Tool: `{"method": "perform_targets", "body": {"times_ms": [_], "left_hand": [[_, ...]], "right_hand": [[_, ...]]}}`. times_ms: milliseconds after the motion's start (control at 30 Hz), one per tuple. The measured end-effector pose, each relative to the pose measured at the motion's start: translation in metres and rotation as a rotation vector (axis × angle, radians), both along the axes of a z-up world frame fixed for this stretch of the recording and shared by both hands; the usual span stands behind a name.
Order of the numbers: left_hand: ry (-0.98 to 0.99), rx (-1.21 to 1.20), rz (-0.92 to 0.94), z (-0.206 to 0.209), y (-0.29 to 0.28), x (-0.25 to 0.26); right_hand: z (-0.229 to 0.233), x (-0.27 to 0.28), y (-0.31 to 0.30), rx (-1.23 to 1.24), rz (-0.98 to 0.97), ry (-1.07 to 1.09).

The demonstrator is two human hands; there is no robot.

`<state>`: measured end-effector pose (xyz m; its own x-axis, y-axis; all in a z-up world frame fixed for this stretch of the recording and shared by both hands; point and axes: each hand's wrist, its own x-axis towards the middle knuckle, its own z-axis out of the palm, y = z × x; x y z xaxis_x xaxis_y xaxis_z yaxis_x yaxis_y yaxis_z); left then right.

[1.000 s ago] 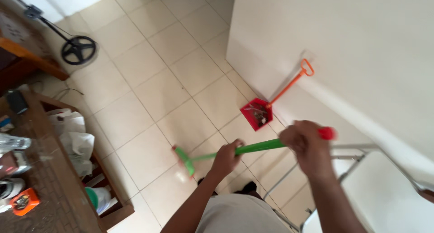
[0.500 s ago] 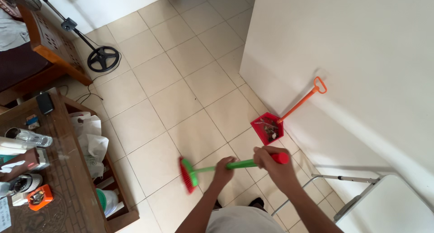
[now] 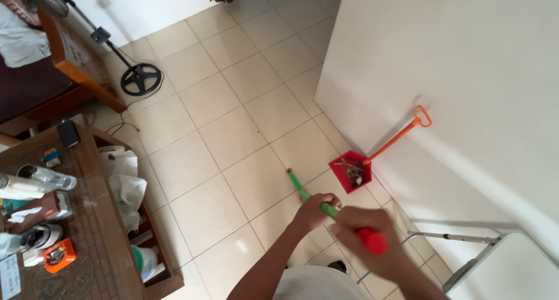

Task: The person sweeps the tiled floor using a broom, pushing debris across the room. They use the broom to sweep the gathered debris into a dustpan.

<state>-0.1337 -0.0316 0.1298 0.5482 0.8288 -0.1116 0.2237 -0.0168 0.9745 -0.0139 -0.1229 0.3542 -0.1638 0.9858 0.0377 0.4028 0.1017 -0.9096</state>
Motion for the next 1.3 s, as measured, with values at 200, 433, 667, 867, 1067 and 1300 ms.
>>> {"method": "perform_targets", "body": {"times_ms": [200, 433, 667, 867, 1067, 1300], "left_hand": [[0.202, 0.046, 0.077, 0.010, -0.016, -0.049], [0.407, 0.060, 0.292, -0.114, -0.030, -0.108], [0.461, 0.057, 0.418, -0.154, -0.051, -0.068], [-0.048, 0.170, 0.461, -0.105, -0.023, 0.060], [-0.156, 0.091, 0.306, -0.065, 0.015, 0.145], [-0.123, 0.127, 0.170, 0.001, 0.022, 0.179]], "right_hand": [[-0.013, 0.018, 0.029, 0.025, 0.038, 0.444], [-0.108, -0.004, 0.075, -0.303, -0.122, 0.812], [-0.129, 0.018, 0.065, -0.528, -0.151, 0.542], [-0.039, 0.099, 0.050, -0.373, -0.047, 0.107], [-0.002, 0.121, 0.034, -0.085, 0.143, -0.036], [0.031, 0.191, 0.033, 0.107, 0.186, 0.206]]}}
